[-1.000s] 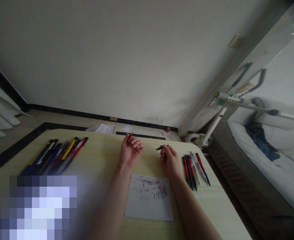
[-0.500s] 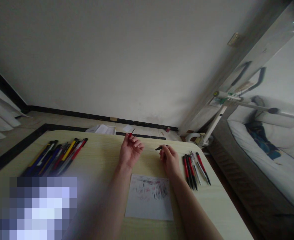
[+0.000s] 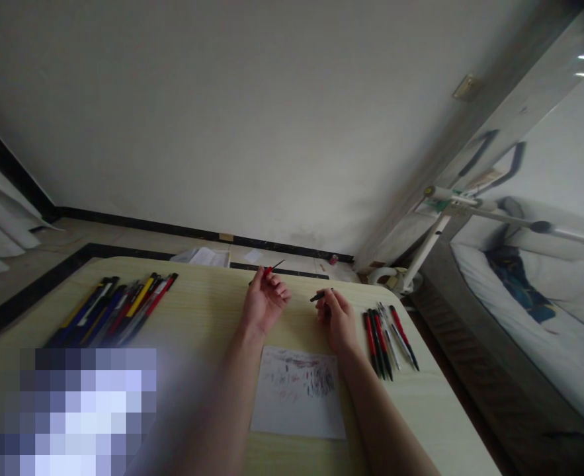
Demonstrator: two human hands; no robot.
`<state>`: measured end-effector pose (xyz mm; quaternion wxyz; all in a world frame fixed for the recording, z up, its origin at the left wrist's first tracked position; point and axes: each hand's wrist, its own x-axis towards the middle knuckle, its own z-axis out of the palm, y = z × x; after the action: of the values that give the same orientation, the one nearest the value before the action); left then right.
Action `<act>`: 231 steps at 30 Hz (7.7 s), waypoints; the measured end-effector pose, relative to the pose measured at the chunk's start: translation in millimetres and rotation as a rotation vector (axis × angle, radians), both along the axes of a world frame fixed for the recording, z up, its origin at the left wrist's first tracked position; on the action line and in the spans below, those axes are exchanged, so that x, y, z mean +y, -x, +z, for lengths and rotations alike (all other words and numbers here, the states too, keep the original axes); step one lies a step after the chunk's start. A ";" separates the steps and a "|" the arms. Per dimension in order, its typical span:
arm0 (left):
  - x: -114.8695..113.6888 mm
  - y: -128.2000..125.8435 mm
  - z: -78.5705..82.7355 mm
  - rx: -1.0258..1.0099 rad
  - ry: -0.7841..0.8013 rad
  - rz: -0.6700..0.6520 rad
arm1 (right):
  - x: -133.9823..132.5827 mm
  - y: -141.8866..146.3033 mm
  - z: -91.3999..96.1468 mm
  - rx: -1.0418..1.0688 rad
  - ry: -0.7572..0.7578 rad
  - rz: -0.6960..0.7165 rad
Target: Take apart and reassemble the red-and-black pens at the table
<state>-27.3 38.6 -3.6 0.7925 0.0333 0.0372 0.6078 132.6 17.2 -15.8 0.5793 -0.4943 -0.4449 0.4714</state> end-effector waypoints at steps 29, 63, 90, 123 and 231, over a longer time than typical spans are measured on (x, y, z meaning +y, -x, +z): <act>-0.8 -2.2 1.7 0.086 0.015 0.004 | -87.8 -32.0 27.0 -0.965 0.063 0.139; 1.6 -2.5 -2.9 0.165 0.039 -0.009 | -99.3 -30.1 19.5 -1.643 -0.044 0.146; 2.6 -2.9 -4.7 0.226 0.036 -0.016 | -46.3 -37.0 25.4 -1.726 -0.002 0.104; -7.6 -1.2 1.1 0.284 0.108 0.027 | -103.8 -42.7 31.0 -1.387 -0.143 0.151; -78.0 -16.7 1.0 2.080 -0.802 0.461 | -57.0 1.0 17.1 0.202 0.034 0.084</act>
<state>-10.6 -39.4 -2.5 0.1790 0.7649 0.4846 0.3848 131.6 -39.8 1.3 0.5925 -0.4350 -0.3965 0.5500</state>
